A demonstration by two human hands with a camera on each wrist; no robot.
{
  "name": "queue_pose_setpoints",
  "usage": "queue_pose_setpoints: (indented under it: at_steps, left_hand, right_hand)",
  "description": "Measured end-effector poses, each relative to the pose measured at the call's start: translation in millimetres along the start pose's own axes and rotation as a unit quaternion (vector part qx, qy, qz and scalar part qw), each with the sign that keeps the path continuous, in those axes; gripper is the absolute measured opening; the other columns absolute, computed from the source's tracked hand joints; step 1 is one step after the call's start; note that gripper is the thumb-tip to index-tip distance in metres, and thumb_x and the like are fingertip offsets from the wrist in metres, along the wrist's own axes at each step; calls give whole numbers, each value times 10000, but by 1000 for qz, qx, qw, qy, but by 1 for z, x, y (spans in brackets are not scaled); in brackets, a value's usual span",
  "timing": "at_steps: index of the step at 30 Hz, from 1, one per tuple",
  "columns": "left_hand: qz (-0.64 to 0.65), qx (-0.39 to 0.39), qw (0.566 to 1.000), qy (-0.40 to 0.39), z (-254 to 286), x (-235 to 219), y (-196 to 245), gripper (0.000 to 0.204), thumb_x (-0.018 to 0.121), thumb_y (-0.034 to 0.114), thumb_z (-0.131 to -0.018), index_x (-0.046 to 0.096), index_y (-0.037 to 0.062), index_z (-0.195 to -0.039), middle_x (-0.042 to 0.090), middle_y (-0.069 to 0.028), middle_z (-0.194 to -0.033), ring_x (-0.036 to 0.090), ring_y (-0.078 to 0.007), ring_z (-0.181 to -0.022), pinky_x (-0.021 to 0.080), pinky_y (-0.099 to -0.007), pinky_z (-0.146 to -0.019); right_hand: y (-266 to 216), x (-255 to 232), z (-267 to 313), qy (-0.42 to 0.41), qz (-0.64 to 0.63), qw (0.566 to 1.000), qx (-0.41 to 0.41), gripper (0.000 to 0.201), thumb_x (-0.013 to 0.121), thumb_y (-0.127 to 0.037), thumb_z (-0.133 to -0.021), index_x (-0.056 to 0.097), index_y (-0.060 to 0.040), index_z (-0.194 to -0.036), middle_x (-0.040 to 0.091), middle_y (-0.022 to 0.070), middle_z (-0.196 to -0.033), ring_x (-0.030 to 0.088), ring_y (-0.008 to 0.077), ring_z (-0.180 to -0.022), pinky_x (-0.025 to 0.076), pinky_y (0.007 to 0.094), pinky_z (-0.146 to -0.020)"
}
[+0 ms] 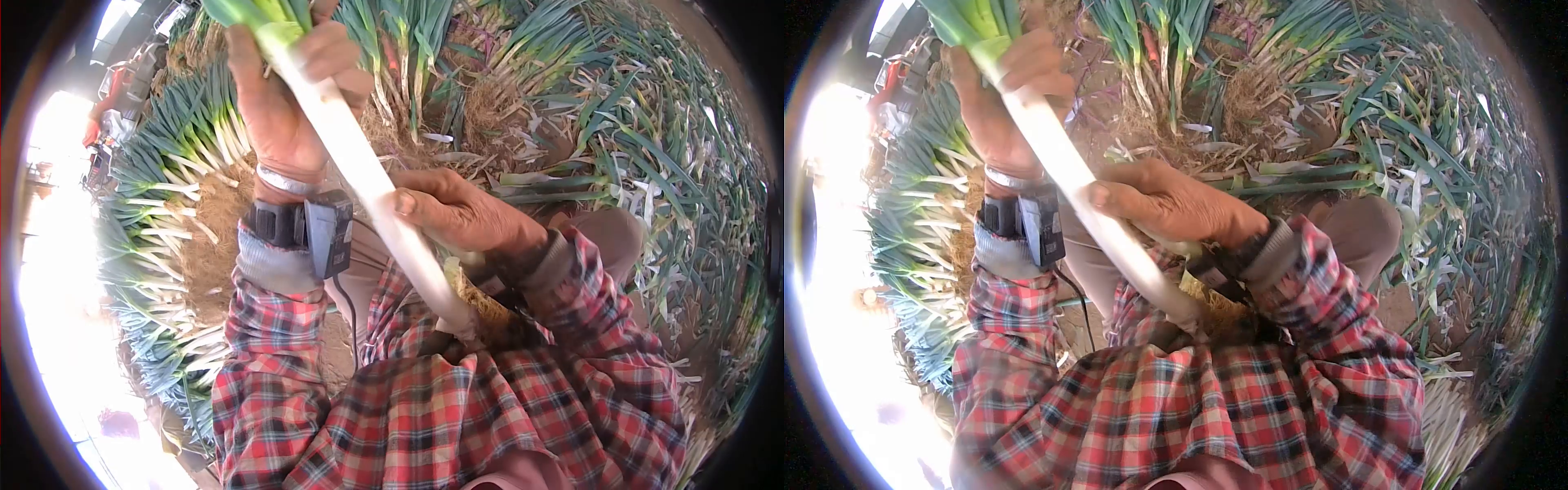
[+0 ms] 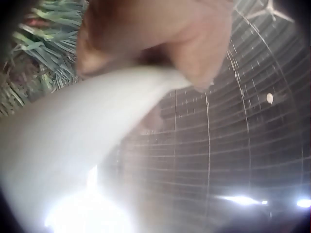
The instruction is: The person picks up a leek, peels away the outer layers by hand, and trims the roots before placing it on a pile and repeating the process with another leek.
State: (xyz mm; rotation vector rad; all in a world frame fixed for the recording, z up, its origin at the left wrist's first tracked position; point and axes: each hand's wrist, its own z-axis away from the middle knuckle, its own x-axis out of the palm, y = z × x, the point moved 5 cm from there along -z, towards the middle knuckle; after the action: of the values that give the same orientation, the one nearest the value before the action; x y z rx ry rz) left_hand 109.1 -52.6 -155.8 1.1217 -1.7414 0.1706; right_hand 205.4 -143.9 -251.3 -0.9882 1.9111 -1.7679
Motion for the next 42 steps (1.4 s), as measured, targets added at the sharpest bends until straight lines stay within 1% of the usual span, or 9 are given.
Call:
queue_pose_setpoints:
  at_steps: [3,10,15,18,21,25,34,39,42]
  left_hand:
    - [-351,94,847,389,26,-10,-18,483,583,470,-933,551,29,-1128,516,23,-740,507,-66,-648,442,-257,-567]
    - [-223,108,920,305,54,-65,56,441,519,402,-984,494,-11,-1134,420,52,-669,414,-60,-550,380,-234,-471]
    - [-256,176,890,335,97,-72,143,478,555,391,-970,467,-31,-1178,384,41,-679,384,-72,-565,374,-240,-513]
    - [-182,154,940,245,82,-51,118,531,581,363,-959,432,-55,-1251,389,27,-695,386,-81,-574,378,-247,-536]
    - [-66,94,986,120,49,-30,82,599,604,346,-944,390,-71,-1316,390,18,-707,397,-85,-580,383,-253,-547]
    - [-23,41,996,72,28,-17,70,649,619,350,-928,365,-89,-1334,389,16,-714,408,-84,-580,384,-260,-560]
    - [-109,170,922,329,78,-79,129,490,478,453,-992,437,-28,-1079,357,30,-635,386,-101,-557,375,-269,-542]
    - [-172,208,896,352,112,-89,192,511,516,494,-963,455,-6,-1049,386,39,-642,400,-77,-545,383,-260,-516]
    - [-67,126,971,193,82,-67,163,585,509,501,-962,456,-52,-1146,397,29,-658,401,-85,-546,382,-258,-530]
  right_hand:
    - [2,-7,28,127,196,972,-7,403,535,-355,-985,593,37,-913,530,107,-680,505,150,-607,421,334,-567]
    - [-5,-27,116,141,315,936,68,136,629,-106,-892,587,21,-921,542,155,-727,529,273,-656,439,373,-625]
    - [-32,-145,264,495,382,714,317,138,605,-108,-885,630,-12,-981,641,76,-883,612,182,-847,491,333,-750]
    - [-43,-119,211,376,590,704,119,406,690,-155,-839,587,-46,-1216,620,136,-1179,584,263,-1115,460,376,-945]
    - [-30,-61,107,169,454,873,-57,739,771,-305,-780,438,-77,-1399,502,148,-1380,481,321,-1273,347,399,-1095]
    - [14,0,35,54,121,986,-97,517,719,-290,-852,532,-44,-1266,597,200,-1154,612,332,-1020,522,395,-804]
    - [-38,-37,132,147,451,880,-2,134,605,-39,-879,508,17,-805,494,155,-645,506,337,-557,377,410,-521]
    - [-20,-111,256,389,312,824,270,113,638,-6,-852,620,-3,-964,652,59,-860,649,208,-803,523,306,-669]
    - [-32,-67,164,286,384,875,78,402,658,-112,-868,556,-16,-1245,595,136,-1198,594,231,-1107,509,325,-889]
